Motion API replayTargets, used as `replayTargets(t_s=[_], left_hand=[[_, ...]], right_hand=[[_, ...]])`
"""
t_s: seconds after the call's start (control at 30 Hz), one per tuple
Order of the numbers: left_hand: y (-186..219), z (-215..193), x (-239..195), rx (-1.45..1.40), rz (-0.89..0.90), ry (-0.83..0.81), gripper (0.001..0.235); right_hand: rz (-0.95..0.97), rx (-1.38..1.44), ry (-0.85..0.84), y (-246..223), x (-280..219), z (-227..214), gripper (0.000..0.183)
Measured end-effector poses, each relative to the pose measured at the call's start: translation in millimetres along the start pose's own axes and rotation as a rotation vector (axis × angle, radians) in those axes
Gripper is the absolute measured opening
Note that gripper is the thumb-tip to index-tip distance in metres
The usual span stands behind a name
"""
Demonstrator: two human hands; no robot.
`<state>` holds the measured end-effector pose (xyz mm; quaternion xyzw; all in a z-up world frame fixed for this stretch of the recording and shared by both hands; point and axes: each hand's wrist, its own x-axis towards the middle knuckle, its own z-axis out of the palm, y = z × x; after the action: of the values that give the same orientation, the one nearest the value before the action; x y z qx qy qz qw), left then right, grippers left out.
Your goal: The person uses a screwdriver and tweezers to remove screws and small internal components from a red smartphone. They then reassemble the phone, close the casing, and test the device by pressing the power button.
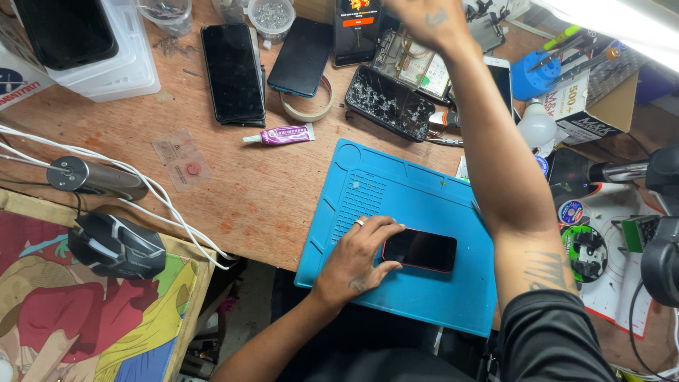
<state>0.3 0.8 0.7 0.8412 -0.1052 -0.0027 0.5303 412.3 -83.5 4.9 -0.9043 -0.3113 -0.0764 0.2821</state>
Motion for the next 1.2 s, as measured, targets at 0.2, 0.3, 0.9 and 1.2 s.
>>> replayTargets(t_s=[0.2, 0.3, 0.9, 1.2], left_hand=[[-0.4, 1.9, 0.6, 0.006, 0.009, 0.004, 0.066], [-0.3, 2.2, 0.4, 0.004, 0.005, 0.008, 0.065], [4.5, 2.0, -0.9, 0.009, -0.026, 0.014, 0.065], [3.4, 3.8, -0.5, 0.026, -0.006, 0.016, 0.065]], right_hand=[[-0.207, 0.233, 0.057, -11.8, -23.6, 23.3, 0.043], [-0.125, 0.17, 0.039, -11.0, -23.0, 33.1, 0.045], [-0.153, 0.173, 0.099, -18.3, -21.8, 33.1, 0.054], [-0.091, 0.199, 0.043, -19.9, -22.7, 30.6, 0.045]])
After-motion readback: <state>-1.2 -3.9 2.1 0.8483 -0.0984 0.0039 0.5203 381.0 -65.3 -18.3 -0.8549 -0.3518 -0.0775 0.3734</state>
